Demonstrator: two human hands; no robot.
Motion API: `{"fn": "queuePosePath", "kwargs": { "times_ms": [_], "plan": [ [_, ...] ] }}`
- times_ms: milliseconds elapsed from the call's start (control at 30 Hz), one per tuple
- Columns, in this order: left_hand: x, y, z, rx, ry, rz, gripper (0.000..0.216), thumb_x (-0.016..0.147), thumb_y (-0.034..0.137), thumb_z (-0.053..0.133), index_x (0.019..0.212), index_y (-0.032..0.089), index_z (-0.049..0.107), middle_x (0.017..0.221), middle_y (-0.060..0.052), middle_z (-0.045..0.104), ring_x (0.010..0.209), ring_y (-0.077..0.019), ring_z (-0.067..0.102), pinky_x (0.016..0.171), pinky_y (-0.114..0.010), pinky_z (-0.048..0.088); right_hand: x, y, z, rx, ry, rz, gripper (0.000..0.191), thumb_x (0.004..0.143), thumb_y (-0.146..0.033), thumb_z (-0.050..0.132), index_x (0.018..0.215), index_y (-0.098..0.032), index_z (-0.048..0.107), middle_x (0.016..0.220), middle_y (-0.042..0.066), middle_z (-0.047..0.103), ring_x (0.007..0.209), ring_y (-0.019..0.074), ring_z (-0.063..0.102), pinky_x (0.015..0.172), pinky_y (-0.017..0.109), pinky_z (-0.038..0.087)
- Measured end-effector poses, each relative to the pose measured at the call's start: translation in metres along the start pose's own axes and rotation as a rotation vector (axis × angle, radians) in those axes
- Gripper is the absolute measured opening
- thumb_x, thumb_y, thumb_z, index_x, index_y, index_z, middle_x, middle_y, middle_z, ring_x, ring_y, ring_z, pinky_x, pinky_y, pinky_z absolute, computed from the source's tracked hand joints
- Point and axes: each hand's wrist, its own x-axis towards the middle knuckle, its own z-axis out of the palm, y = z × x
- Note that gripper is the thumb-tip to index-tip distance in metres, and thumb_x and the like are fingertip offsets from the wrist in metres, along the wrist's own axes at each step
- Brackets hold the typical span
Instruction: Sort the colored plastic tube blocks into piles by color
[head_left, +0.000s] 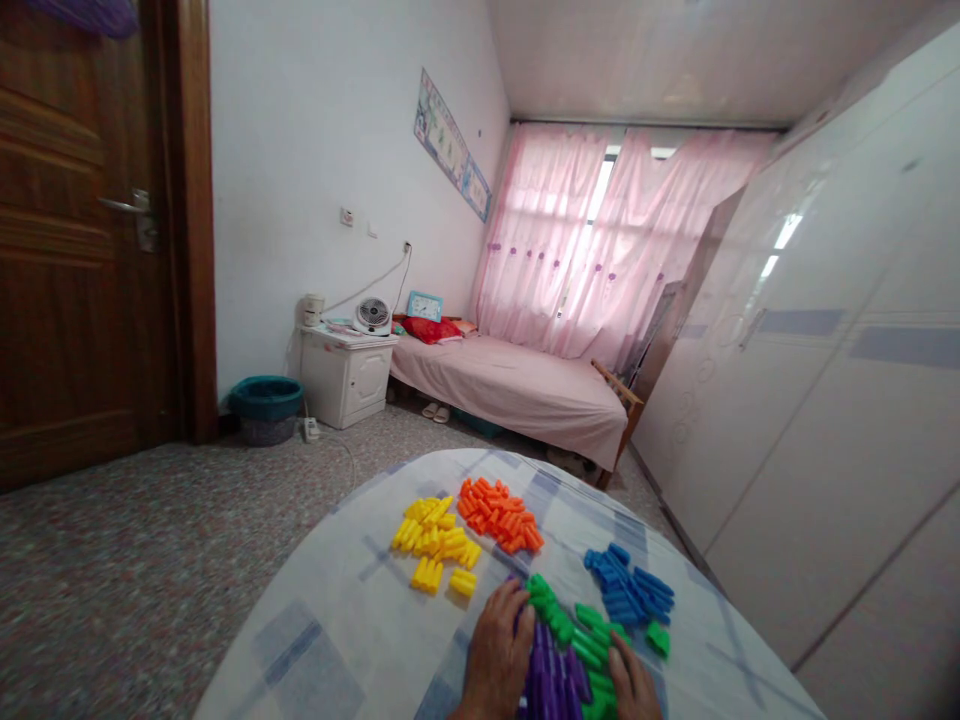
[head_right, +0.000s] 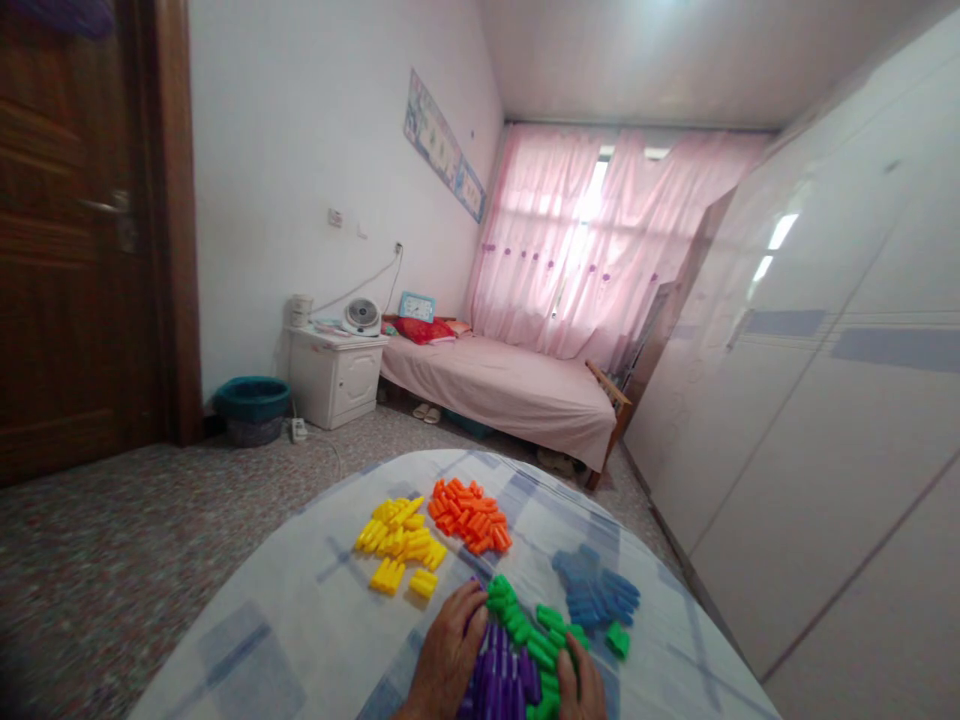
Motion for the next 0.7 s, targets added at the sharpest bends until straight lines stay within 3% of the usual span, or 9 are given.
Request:
{"fn": "queuePosePath", "kwargs": {
  "times_ms": [133,200,300,367,467,567,700],
  "plan": [
    [0.002,-0.002,0.001,-0.013,-0.001,0.005,0.046,0.088,0.045,0.038,0.119,0.019,0.061,0.133,-0.008,0.053,0.127,-0.0208,0.042,0.113,-0.038,0.025,-0.015,-0.033,0.023,0.19,-0.138,-0.052,0.067,0.074,-0.07,0.041,0.114,-0.02,0.061,0.126,0.007,0.059,0.123,0.027,0.047,0.105,0.039,0.036],
    [0.003,-0.002,0.0,-0.046,0.005,-0.009,0.048,0.089,0.045,0.036,0.12,0.018,0.059,0.133,-0.008,0.053,0.127,-0.0206,0.042,0.113,-0.039,0.025,-0.03,-0.057,0.03,0.249,-0.117,-0.1,0.063,0.08,-0.064,0.039,0.12,-0.019,0.058,0.132,0.006,0.054,0.127,0.0245,0.043,0.108,0.038,0.031],
    [0.005,-0.001,-0.002,-0.125,0.032,-0.046,0.049,0.09,0.045,0.033,0.12,0.015,0.057,0.131,-0.01,0.054,0.125,-0.0204,0.045,0.112,-0.039,0.028,-0.043,-0.089,0.027,0.252,-0.255,-0.157,0.055,0.083,-0.055,0.044,0.125,-0.022,0.056,0.134,0.004,0.052,0.127,0.0223,0.043,0.108,0.036,0.033],
    [0.009,-0.002,-0.004,-0.168,0.07,-0.062,0.048,0.091,0.044,0.031,0.118,0.014,0.057,0.127,-0.011,0.056,0.123,-0.0205,0.047,0.11,-0.039,0.03,-0.036,-0.099,0.016,0.224,-0.243,-0.2,0.052,0.085,-0.051,0.042,0.127,-0.024,0.053,0.136,0.002,0.05,0.129,0.0204,0.041,0.11,0.037,0.029],
    [0.016,-0.008,-0.007,-0.183,0.137,-0.078,0.045,0.091,0.044,0.03,0.111,0.016,0.059,0.121,-0.01,0.059,0.119,-0.0201,0.05,0.108,-0.038,0.033,0.0,-0.086,-0.011,0.122,-0.03,-0.198,0.051,0.085,-0.05,0.039,0.124,-0.02,0.055,0.133,0.007,0.052,0.126,0.0216,0.043,0.11,0.041,0.028],
    [0.021,-0.014,-0.008,-0.169,0.168,-0.085,0.043,0.091,0.045,0.031,0.108,0.018,0.059,0.117,-0.008,0.06,0.117,-0.0199,0.051,0.107,-0.038,0.035,0.051,-0.047,-0.039,-0.066,0.169,-0.133,0.063,0.081,-0.054,0.034,0.121,-0.009,0.055,0.127,0.016,0.054,0.122,0.0259,0.045,0.108,0.043,0.027],
    [0.02,-0.014,-0.007,-0.173,0.152,-0.094,0.042,0.091,0.045,0.032,0.109,0.018,0.059,0.119,-0.008,0.06,0.118,-0.02,0.051,0.109,-0.039,0.034,0.111,0.003,-0.058,-0.226,0.168,-0.021,0.069,0.08,-0.054,0.028,0.124,-0.007,0.052,0.134,0.017,0.047,0.128,0.0257,0.037,0.111,0.041,0.019]
  ]
}}
